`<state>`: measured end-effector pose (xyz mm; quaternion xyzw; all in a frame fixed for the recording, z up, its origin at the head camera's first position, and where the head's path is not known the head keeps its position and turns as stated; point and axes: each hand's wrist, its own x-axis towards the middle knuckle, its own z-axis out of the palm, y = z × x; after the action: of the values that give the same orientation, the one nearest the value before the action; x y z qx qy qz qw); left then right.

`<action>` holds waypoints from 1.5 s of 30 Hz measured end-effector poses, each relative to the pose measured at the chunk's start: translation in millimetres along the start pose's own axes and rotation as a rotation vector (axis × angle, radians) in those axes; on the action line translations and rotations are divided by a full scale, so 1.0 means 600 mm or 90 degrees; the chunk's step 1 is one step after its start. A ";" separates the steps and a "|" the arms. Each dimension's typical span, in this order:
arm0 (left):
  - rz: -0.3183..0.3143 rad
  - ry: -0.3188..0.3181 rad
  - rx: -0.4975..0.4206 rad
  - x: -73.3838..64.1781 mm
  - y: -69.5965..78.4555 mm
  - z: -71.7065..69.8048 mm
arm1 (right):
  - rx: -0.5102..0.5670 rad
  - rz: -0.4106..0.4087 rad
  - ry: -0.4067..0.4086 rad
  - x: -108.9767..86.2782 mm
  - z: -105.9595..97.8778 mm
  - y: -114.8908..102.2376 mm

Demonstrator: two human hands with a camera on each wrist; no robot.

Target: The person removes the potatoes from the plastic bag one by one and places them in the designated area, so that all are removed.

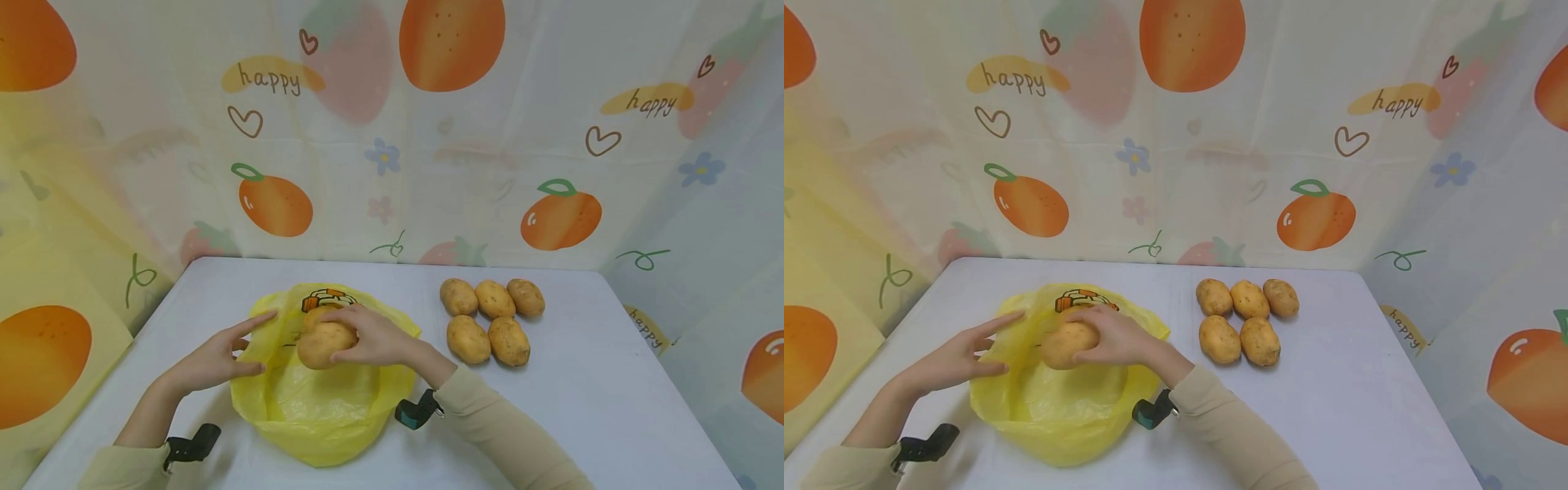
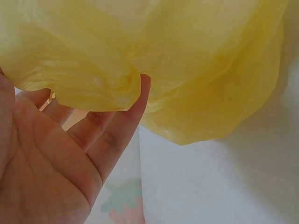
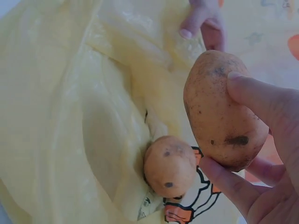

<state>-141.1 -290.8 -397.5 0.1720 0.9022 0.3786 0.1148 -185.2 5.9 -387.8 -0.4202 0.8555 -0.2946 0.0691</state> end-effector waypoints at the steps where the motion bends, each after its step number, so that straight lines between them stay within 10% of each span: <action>1: -0.001 0.001 0.001 0.000 0.000 0.000 | 0.002 0.004 0.005 -0.002 -0.001 0.001; 45: -0.002 -0.001 0.004 0.001 0.003 0.000 | 0.223 0.156 0.252 -0.169 -0.044 0.074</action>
<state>-141.2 -289.4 -396.5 0.1714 0.9034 0.3758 0.1155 -160.2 115.8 -403.9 -0.2300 0.8328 -0.5034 0.0075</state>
